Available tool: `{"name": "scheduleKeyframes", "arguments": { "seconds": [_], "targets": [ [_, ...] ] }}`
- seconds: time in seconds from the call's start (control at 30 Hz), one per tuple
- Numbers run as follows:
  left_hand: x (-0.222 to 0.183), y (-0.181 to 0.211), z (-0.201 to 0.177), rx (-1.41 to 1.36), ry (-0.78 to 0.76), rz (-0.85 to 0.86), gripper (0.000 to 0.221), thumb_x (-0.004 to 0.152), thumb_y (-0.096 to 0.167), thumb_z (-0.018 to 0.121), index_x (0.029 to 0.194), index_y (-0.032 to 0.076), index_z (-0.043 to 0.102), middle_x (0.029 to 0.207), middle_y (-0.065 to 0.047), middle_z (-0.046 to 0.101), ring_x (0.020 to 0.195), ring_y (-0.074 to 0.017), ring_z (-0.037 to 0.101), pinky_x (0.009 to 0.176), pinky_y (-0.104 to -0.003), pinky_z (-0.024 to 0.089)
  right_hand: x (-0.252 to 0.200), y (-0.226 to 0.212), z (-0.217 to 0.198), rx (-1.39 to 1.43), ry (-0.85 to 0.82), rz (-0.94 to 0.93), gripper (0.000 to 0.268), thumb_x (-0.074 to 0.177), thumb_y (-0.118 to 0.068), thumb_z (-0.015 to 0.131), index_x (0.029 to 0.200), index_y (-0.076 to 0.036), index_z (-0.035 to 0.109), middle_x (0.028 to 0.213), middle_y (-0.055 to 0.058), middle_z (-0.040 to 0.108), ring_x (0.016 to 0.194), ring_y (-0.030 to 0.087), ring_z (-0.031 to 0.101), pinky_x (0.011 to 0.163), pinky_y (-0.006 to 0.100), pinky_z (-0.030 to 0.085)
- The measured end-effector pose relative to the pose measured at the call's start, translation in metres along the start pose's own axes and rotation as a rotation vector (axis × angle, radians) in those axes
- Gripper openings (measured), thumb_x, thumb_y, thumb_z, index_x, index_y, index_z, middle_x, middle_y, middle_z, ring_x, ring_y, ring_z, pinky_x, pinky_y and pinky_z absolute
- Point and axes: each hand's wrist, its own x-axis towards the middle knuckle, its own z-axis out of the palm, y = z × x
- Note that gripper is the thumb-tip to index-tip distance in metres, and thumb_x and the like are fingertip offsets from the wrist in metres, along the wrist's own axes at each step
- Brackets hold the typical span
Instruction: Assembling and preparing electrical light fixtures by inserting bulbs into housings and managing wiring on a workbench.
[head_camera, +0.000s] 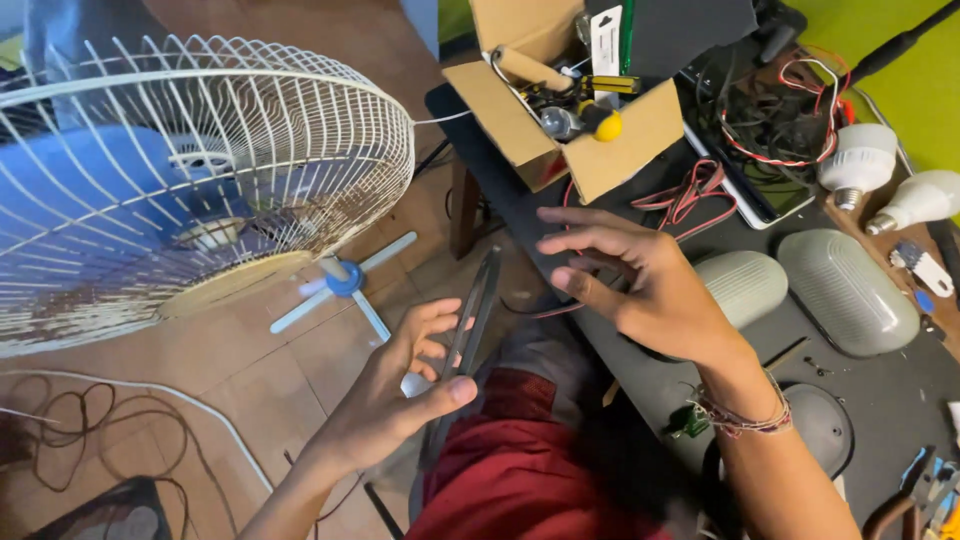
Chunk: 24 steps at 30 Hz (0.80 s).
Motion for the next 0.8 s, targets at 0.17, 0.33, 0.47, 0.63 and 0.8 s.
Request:
{"name": "scheduleKeyframes", "arguments": {
  "seconds": [0.17,0.33,0.47,0.63,0.8],
  "targets": [
    [0.008,0.016,0.007,0.033,-0.041,0.051,0.084,0.075,0.055,0.069,0.148,0.024,0.042,0.148,-0.004,0.06,0.113,-0.0178,0.061,0.091,-0.031,0.045,-0.016,0.003,-0.01,0.005,0.059,0.198,0.017,0.097,-0.017,0.065,0.105,-0.006,0.075,0.102,0.003,0.077,0.089,0.008,0.065,0.08,0.022,0.052],
    [0.034,0.048,0.043,0.192,-0.191,0.155,0.093,0.07,0.066,0.066,0.147,0.019,0.044,0.15,-0.01,0.058,0.114,-0.0227,0.071,0.085,-0.034,0.053,-0.068,0.011,-0.044,-0.052,0.153,0.262,0.026,0.101,-0.025,0.06,0.092,-0.009,0.078,0.087,-0.001,0.079,0.074,0.005,0.063,0.068,0.021,0.05],
    [0.055,0.065,0.09,0.34,-0.349,0.25,0.1,0.066,0.06,0.076,0.149,0.018,0.041,0.152,-0.005,0.055,0.116,-0.0211,0.068,0.096,-0.036,0.052,-0.131,0.027,-0.067,0.134,0.304,0.305,0.011,0.099,-0.015,0.062,0.107,-0.008,0.061,0.098,0.007,0.078,0.092,0.013,0.074,0.085,0.028,0.058],
    [0.097,0.095,0.169,0.504,-0.524,0.313,0.104,0.061,0.061,0.078,0.149,0.022,0.039,0.153,-0.003,0.054,0.113,-0.019,0.067,0.088,-0.034,0.054,-0.203,0.032,-0.099,0.194,0.566,0.317,0.02,0.098,-0.01,0.064,0.116,-0.005,0.055,0.095,0.01,0.071,0.088,0.016,0.071,0.085,0.029,0.058],
    [0.133,0.137,0.255,0.407,-0.623,0.344,0.102,0.063,0.064,0.071,0.148,0.02,0.037,0.151,-0.009,0.057,0.107,-0.0215,0.066,0.083,-0.035,0.054,-0.248,0.033,-0.151,0.161,0.819,0.132,0.018,0.105,-0.006,0.056,0.121,-0.003,0.049,0.102,0.018,0.071,0.094,0.026,0.073,0.093,0.038,0.064]
  ]
}}
